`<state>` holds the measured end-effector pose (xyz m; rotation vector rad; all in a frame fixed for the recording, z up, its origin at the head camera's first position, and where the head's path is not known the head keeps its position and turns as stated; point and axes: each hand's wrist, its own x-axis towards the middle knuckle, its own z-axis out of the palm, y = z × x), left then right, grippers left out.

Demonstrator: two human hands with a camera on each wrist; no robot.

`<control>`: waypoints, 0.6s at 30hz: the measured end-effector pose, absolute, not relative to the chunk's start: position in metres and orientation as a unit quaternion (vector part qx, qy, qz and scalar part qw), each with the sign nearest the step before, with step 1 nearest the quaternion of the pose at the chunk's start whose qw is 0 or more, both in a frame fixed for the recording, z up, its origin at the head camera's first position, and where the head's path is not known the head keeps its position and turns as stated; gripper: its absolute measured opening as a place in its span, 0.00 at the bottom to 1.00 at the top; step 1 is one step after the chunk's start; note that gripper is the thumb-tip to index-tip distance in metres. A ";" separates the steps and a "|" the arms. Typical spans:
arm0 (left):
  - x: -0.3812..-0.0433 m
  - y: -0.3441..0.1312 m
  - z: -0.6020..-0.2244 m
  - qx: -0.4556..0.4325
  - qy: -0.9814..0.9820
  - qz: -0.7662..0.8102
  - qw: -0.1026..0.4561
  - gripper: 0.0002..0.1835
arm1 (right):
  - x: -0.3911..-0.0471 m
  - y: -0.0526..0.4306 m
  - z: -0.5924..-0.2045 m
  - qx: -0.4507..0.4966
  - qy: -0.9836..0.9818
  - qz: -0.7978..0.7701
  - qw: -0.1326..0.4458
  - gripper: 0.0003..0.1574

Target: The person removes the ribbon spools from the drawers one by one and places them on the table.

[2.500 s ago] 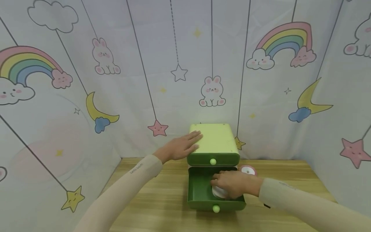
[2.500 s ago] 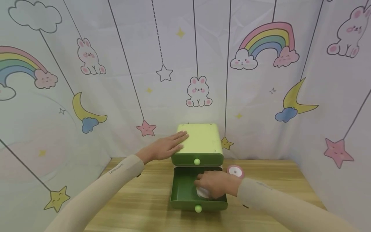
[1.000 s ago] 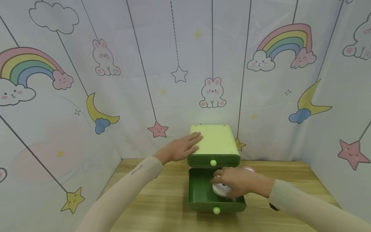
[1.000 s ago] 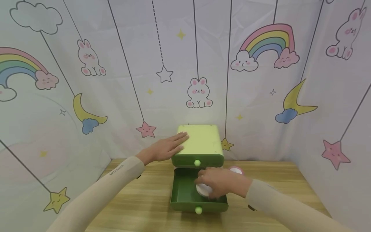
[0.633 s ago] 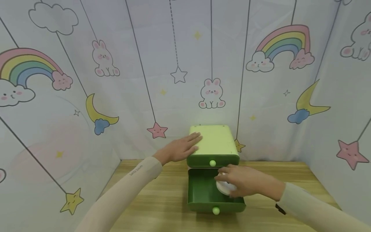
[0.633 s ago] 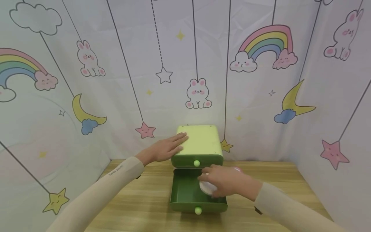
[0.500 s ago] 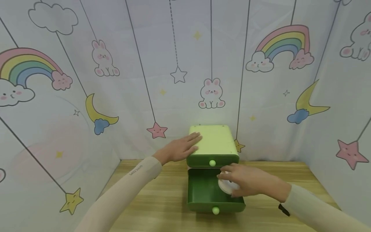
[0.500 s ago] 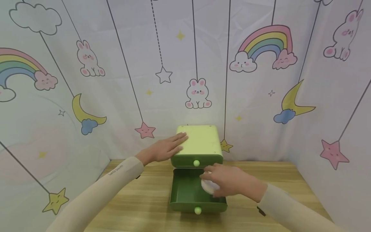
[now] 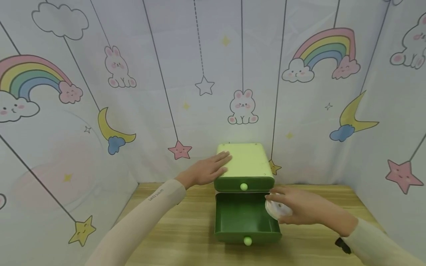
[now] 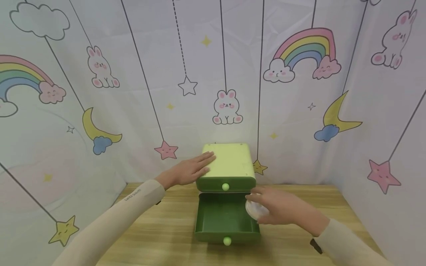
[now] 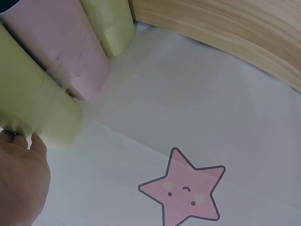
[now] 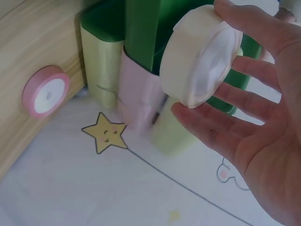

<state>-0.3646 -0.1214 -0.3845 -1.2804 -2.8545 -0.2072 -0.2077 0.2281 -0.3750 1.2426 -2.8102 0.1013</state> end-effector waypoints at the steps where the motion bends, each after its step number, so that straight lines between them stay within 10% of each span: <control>1: -0.365 -0.121 -0.384 -0.408 -0.911 -0.066 0.003 0.35 | -0.208 0.231 -0.376 0.407 -0.912 0.034 0.042 0.41; 18: -0.366 -0.122 -0.386 -0.411 -0.909 -0.067 0.005 0.36 | -0.218 0.275 -0.399 0.366 -0.926 0.061 0.064 0.39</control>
